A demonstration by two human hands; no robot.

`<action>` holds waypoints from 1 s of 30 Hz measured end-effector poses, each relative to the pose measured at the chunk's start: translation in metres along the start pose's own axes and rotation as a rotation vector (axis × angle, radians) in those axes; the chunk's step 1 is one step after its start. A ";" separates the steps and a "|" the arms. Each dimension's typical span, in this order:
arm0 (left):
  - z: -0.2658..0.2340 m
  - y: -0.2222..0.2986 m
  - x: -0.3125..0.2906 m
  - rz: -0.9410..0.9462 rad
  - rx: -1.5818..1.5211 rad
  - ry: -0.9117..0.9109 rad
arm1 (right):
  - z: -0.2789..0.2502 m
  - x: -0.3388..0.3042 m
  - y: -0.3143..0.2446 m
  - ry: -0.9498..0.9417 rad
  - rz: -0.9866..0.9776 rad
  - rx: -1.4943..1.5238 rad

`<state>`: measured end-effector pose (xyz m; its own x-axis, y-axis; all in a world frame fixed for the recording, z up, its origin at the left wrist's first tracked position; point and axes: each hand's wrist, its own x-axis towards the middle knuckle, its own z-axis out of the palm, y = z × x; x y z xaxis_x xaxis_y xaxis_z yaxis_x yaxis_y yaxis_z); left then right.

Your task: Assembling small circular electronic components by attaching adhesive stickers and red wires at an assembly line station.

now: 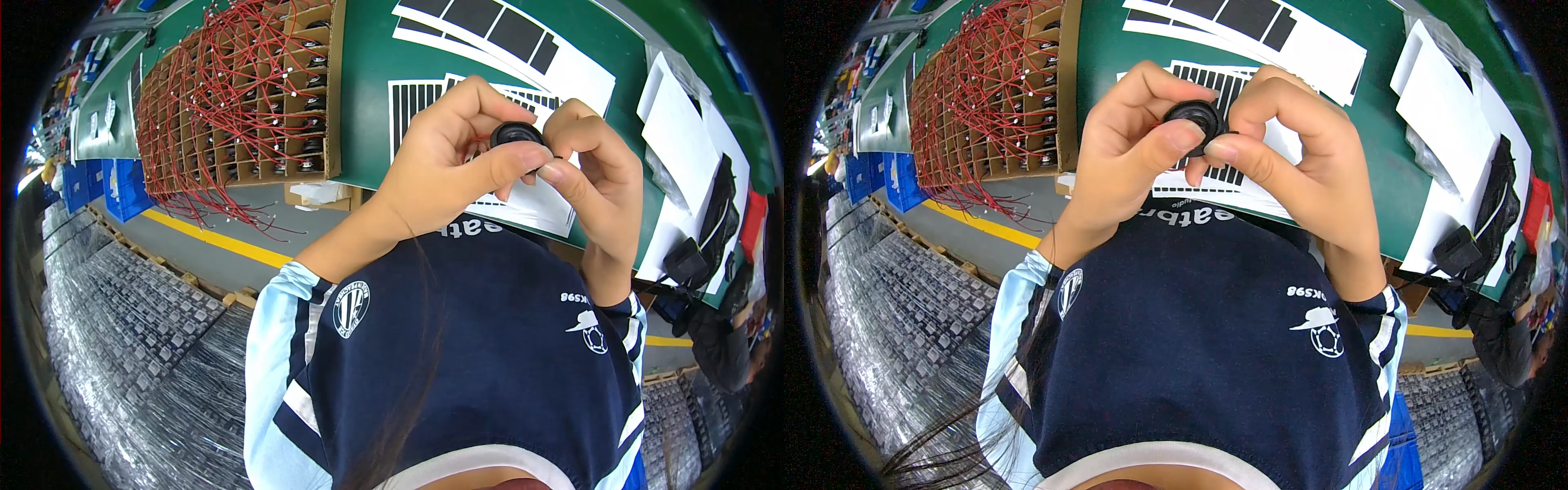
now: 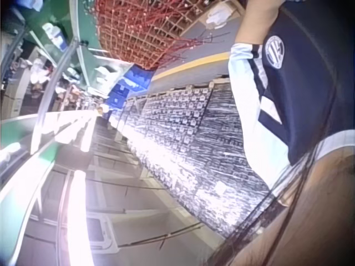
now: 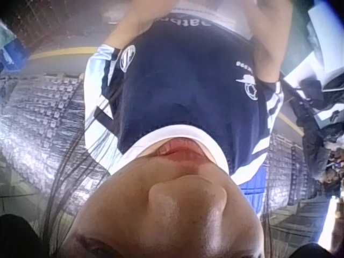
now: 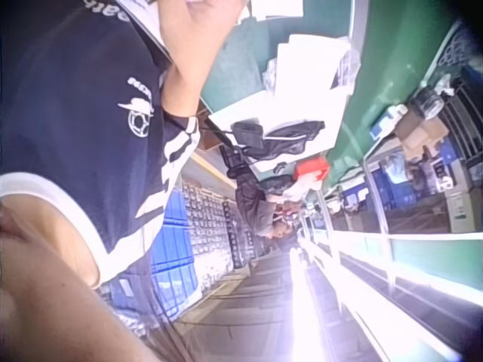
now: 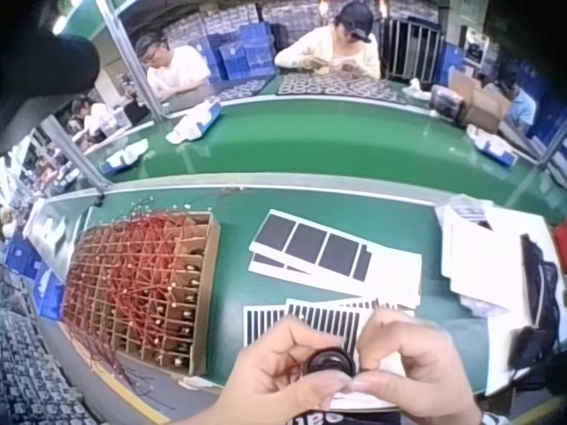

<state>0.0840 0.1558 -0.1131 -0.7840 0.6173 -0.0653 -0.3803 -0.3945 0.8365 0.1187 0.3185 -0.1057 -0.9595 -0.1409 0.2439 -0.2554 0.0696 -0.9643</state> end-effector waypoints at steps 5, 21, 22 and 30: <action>-0.001 0.003 -0.001 0.007 0.097 -0.006 | -0.002 0.001 -0.006 -0.038 -0.007 -0.088; 0.001 0.012 -0.003 0.009 0.129 -0.066 | -0.002 0.000 -0.016 -0.057 -0.013 -0.071; 0.001 0.013 -0.003 -0.011 0.121 -0.070 | -0.002 0.000 -0.017 -0.061 -0.010 -0.057; 0.002 0.007 -0.004 0.017 0.188 -0.077 | 0.000 -0.001 -0.010 0.023 0.056 -0.062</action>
<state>0.0858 0.1516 -0.1063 -0.7467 0.6649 -0.0147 -0.2633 -0.2752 0.9246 0.1221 0.3176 -0.0965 -0.9748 -0.1125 0.1925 -0.2072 0.1383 -0.9685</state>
